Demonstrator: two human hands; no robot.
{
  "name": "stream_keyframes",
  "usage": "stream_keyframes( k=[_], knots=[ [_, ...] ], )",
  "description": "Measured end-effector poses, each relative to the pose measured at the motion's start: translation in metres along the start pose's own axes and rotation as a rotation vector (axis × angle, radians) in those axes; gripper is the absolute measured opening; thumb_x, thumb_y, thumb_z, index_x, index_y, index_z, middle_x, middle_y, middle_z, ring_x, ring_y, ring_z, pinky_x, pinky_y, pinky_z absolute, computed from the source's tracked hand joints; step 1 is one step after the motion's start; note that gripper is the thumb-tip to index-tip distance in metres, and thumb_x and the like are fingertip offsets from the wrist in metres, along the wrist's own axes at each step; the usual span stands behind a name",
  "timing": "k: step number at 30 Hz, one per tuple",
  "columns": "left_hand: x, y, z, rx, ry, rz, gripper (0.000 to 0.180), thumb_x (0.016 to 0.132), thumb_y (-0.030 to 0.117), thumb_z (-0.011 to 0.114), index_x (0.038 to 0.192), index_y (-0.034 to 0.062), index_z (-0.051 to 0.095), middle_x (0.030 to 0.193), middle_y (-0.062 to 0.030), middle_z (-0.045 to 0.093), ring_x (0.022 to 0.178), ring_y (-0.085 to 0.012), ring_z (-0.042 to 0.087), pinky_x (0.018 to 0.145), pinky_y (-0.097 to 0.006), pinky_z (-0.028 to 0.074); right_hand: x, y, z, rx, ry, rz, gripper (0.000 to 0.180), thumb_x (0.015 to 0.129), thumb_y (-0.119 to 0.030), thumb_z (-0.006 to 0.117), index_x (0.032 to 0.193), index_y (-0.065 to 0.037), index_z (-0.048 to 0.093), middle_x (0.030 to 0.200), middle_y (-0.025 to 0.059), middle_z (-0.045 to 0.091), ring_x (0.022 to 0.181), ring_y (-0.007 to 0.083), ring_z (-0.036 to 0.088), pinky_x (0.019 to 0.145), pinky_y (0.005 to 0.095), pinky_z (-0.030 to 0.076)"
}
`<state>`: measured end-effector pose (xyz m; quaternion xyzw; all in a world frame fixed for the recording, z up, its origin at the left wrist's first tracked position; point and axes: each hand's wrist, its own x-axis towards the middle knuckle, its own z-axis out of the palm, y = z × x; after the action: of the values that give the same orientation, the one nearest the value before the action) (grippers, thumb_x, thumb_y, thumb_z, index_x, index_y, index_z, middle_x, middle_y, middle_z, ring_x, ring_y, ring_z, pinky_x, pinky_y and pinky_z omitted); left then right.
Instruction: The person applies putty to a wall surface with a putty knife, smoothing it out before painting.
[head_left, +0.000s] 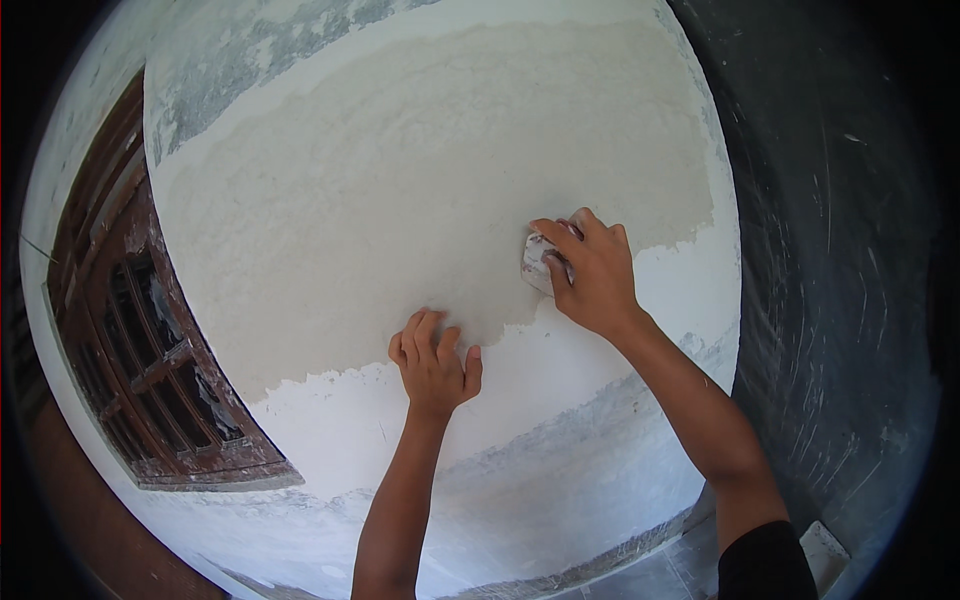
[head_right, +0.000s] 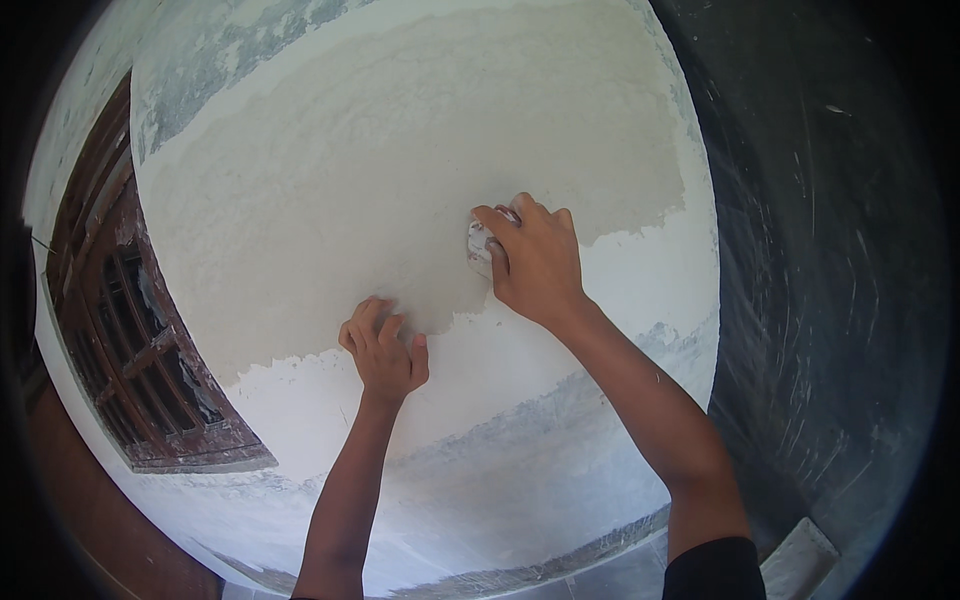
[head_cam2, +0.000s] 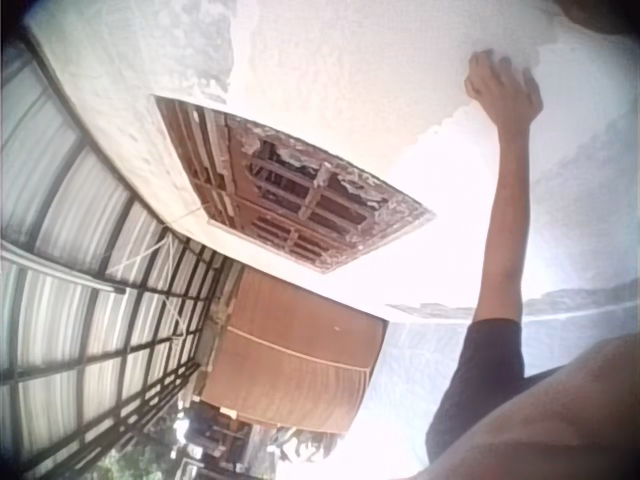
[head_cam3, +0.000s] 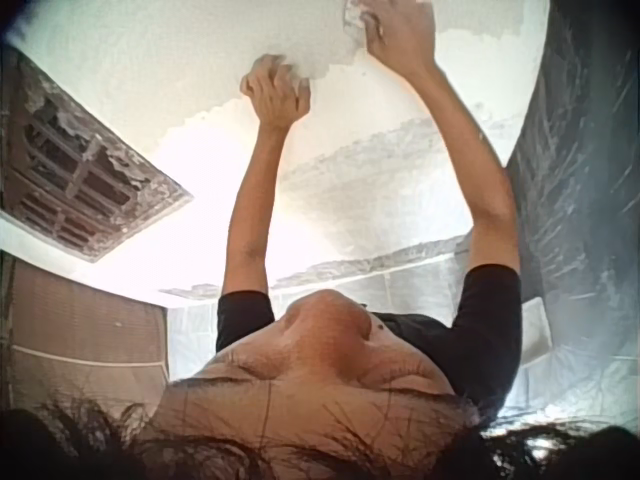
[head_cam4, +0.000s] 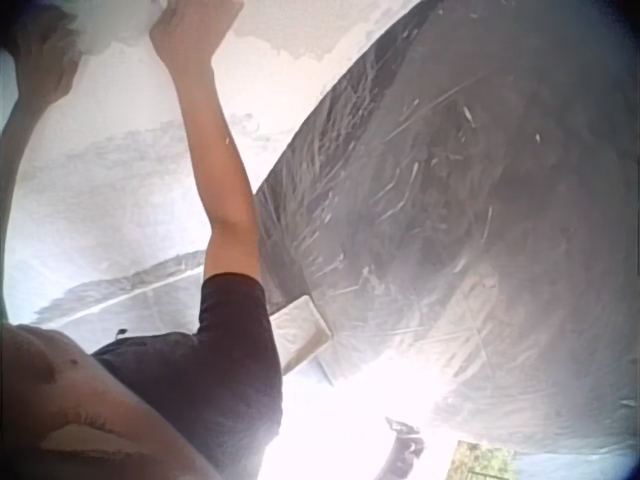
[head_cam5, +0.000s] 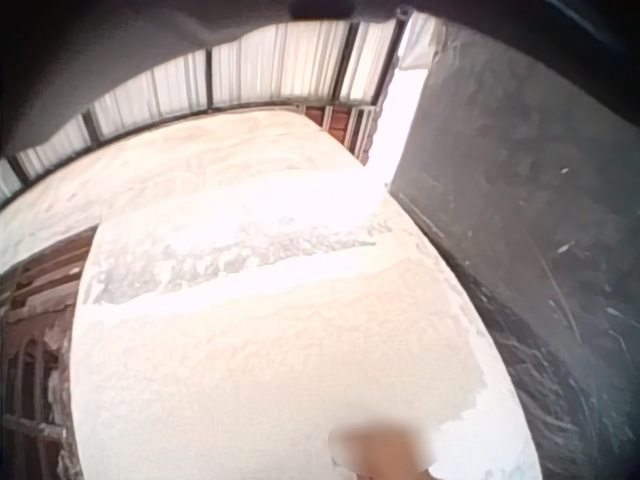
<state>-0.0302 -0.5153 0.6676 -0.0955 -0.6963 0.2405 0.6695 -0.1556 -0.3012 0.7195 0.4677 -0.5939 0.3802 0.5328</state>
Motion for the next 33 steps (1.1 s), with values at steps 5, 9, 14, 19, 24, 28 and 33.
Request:
stream_keyframes(
  k=[5,9,14,19,24,28,33],
  knots=[
    [-0.001,-0.001,0.0,0.009,-0.006,0.001,0.028,0.083,0.027,0.057,0.103,0.0082,0.053,0.119,-0.0131,0.053,0.116,-0.0312,0.048,0.093,-0.043,0.028,-0.001,-0.009,-0.004,0.038,0.122,0.071,0.041,0.076,-0.002,0.066,0.115,-0.015,0.064,0.092,0.006,0.053,0.084,0.0213,0.055,0.072,0.0376,0.032],
    [-0.001,0.0,0.0,0.008,-0.004,-0.004,0.028,0.082,0.027,0.057,0.104,0.0083,0.053,0.119,-0.0132,0.053,0.116,-0.0313,0.048,0.093,-0.044,0.028,0.0,0.003,-0.002,-0.148,0.222,0.113,0.042,0.075,-0.001,0.066,0.115,-0.015,0.064,0.09,0.0057,0.052,0.082,0.0205,0.055,0.071,0.0371,0.031],
    [0.0,0.0,0.0,0.012,-0.003,0.005,0.028,0.082,0.026,0.057,0.104,0.0085,0.053,0.119,-0.0133,0.053,0.115,-0.0311,0.048,0.093,-0.044,0.028,-0.002,-0.013,-0.001,0.029,0.127,0.064,0.043,0.075,0.0,0.066,0.115,-0.015,0.064,0.088,0.0057,0.052,0.08,0.0201,0.055,0.07,0.0364,0.03],
    [-0.001,-0.001,0.001,0.014,0.0,-0.001,0.028,0.083,0.027,0.056,0.105,0.0086,0.053,0.119,-0.0131,0.053,0.116,-0.0311,0.048,0.093,-0.044,0.028,-0.001,-0.014,-0.004,-0.113,0.22,0.098,0.042,0.074,-0.001,0.066,0.114,-0.016,0.065,0.087,0.0056,0.051,0.078,0.0202,0.054,0.069,0.0362,0.03],
    [-0.003,-0.002,0.001,-0.002,-0.037,0.006,0.033,0.086,0.027,0.055,0.111,0.0077,0.047,0.121,-0.0159,0.05,0.116,-0.0343,0.047,0.092,-0.047,0.025,-0.002,-0.003,0.001,-0.154,0.236,0.139,0.044,0.074,-0.002,0.067,0.115,-0.016,0.064,0.089,0.0062,0.051,0.08,0.021,0.055,0.07,0.0366,0.031],
    [-0.001,0.0,0.001,0.009,-0.009,0.0,0.029,0.083,0.027,0.056,0.106,0.0088,0.053,0.12,-0.0129,0.053,0.117,-0.0311,0.047,0.094,-0.044,0.028,-0.007,-0.009,0.002,0.045,0.235,0.164,0.043,0.075,-0.003,0.067,0.116,-0.015,0.064,0.089,0.0068,0.052,0.082,0.0214,0.055,0.07,0.0365,0.032],
    [-0.002,-0.001,0.0,0.014,-0.002,-0.006,0.029,0.084,0.027,0.056,0.106,0.009,0.052,0.12,-0.0131,0.053,0.116,-0.0315,0.048,0.093,-0.044,0.028,-0.008,-0.004,0.002,0.052,0.314,0.271,0.043,0.076,-0.002,0.067,0.117,-0.015,0.064,0.093,0.0078,0.055,0.086,0.0229,0.056,0.072,0.0366,0.035]
  ],
)
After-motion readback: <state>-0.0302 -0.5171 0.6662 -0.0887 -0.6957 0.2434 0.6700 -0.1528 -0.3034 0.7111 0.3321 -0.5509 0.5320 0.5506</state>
